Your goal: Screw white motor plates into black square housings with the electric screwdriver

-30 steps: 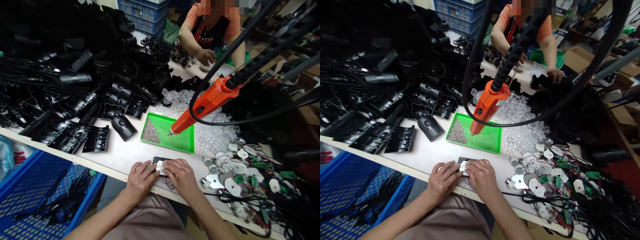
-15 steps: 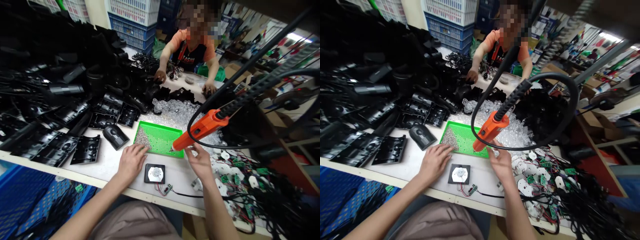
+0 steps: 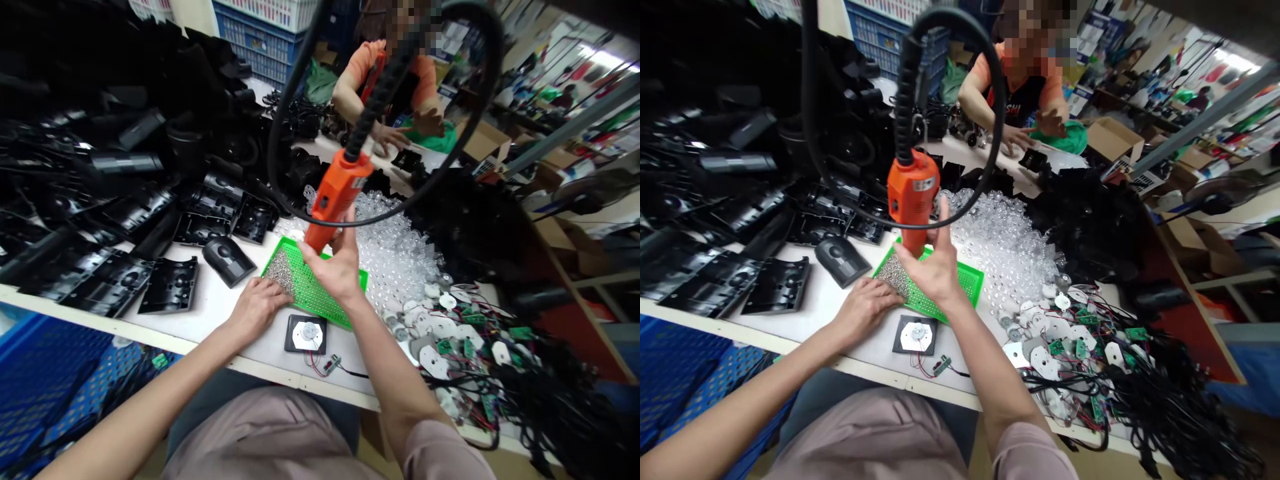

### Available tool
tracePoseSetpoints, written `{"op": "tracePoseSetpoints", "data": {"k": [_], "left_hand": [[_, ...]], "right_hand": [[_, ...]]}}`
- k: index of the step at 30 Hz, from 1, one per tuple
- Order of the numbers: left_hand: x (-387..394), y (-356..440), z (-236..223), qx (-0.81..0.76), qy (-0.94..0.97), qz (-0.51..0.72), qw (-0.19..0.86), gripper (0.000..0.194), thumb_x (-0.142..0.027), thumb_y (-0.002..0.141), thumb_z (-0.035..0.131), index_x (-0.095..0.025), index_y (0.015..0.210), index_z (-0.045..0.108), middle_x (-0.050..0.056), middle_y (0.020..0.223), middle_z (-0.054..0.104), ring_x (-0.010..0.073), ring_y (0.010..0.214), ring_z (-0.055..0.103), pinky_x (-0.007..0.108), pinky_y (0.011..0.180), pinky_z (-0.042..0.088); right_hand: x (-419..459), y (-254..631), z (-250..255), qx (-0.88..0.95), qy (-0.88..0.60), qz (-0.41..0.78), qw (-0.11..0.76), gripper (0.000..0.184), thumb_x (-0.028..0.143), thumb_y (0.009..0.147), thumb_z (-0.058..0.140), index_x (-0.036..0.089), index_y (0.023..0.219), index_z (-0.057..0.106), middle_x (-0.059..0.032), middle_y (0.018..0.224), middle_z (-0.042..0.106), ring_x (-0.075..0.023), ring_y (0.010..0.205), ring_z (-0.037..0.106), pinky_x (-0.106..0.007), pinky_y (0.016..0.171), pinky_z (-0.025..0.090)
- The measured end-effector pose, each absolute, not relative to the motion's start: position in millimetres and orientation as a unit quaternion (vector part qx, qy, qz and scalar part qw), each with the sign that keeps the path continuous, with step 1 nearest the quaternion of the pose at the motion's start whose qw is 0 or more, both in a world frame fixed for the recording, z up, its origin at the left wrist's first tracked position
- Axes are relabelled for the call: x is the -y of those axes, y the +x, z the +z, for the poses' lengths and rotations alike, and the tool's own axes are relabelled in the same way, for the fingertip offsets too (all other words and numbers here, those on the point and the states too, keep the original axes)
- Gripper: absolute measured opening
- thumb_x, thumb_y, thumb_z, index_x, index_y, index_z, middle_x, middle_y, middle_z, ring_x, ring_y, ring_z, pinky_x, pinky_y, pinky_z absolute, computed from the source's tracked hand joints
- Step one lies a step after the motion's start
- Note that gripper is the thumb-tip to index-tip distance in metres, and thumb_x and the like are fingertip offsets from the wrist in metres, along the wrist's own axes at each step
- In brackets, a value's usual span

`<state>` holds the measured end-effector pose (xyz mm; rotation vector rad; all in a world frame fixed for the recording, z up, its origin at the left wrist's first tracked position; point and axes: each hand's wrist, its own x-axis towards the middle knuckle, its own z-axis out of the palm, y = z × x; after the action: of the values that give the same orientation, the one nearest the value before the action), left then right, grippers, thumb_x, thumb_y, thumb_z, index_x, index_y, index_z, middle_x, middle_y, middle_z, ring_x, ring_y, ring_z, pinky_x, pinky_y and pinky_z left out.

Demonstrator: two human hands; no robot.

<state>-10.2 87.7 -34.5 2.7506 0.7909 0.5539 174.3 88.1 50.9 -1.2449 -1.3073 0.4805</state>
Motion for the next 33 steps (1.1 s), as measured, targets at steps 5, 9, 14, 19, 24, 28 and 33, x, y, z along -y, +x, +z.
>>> {"op": "tracePoseSetpoints", "data": {"k": [5,9,14,19,24,28,33], "left_hand": [[-72,-14,-44,-0.297,0.925,0.223,0.077,0.03,-0.013,0.097,0.04,-0.022,0.107,0.068,0.005,0.089,0.068,0.0208,0.081,0.055,0.035,0.073,0.034],[-72,-22,-46,-0.294,0.923,0.241,0.059,0.033,-0.009,0.096,0.038,-0.022,0.107,0.067,0.005,0.089,0.068,0.0206,0.081,0.056,0.035,0.072,0.035],[-63,-23,-29,-0.297,0.916,0.264,0.059,0.039,-0.007,0.089,0.043,-0.021,0.121,0.061,0.009,0.102,0.068,0.0246,0.093,0.059,0.039,0.078,0.04],[-25,-3,-19,-0.262,0.902,0.265,0.218,0.048,-0.02,0.09,0.05,-0.022,0.138,0.044,0.011,0.124,0.06,0.0257,0.111,0.055,0.042,0.091,0.045],[-4,5,-37,-0.323,0.866,0.279,0.26,0.052,-0.021,0.09,0.051,-0.021,0.14,0.039,0.014,0.133,0.051,0.028,0.123,0.048,0.044,0.099,0.044],[-5,5,-48,-0.345,0.851,0.299,0.26,0.043,-0.026,0.091,0.054,-0.022,0.134,0.046,0.013,0.129,0.051,0.0284,0.121,0.049,0.045,0.097,0.046],[-6,13,-54,-0.33,0.85,0.334,0.238,0.036,-0.033,0.093,0.058,-0.025,0.127,0.054,0.011,0.12,0.058,0.0266,0.112,0.054,0.044,0.092,0.048]], "right_hand": [[-46,207,67,0.494,-0.592,0.101,0.629,0.061,0.032,0.075,0.069,0.024,0.13,0.044,0.0019,0.076,0.059,-0.0146,0.057,0.058,-0.034,0.058,0.055],[1,241,78,0.448,-0.607,0.178,0.632,0.056,0.03,0.077,0.07,0.022,0.128,0.046,0.0064,0.064,0.058,-0.0159,0.06,0.061,-0.04,0.072,0.057],[34,251,69,0.383,-0.554,0.292,0.679,0.054,0.03,0.078,0.067,0.025,0.129,0.048,0.0088,0.057,0.049,-0.0126,0.05,0.05,-0.037,0.064,0.056],[27,238,41,0.397,-0.476,0.287,0.73,0.062,0.06,0.076,0.063,0.029,0.128,0.049,0.0093,0.051,0.04,-0.0112,0.037,0.036,-0.026,0.038,0.038],[6,230,10,0.408,-0.462,0.31,0.724,0.078,0.08,0.065,0.06,0.03,0.125,0.048,0.0101,0.049,0.042,-0.012,0.035,0.036,-0.025,0.036,0.035],[-3,229,-7,0.397,-0.459,0.358,0.71,0.082,0.081,0.061,0.063,0.027,0.122,0.05,0.0096,0.05,0.044,-0.0118,0.036,0.037,-0.024,0.035,0.033],[-6,227,-18,0.395,-0.468,0.378,0.694,0.084,0.081,0.059,0.063,0.023,0.119,0.053,0.0095,0.051,0.041,-0.0114,0.038,0.038,-0.024,0.035,0.033]]}}
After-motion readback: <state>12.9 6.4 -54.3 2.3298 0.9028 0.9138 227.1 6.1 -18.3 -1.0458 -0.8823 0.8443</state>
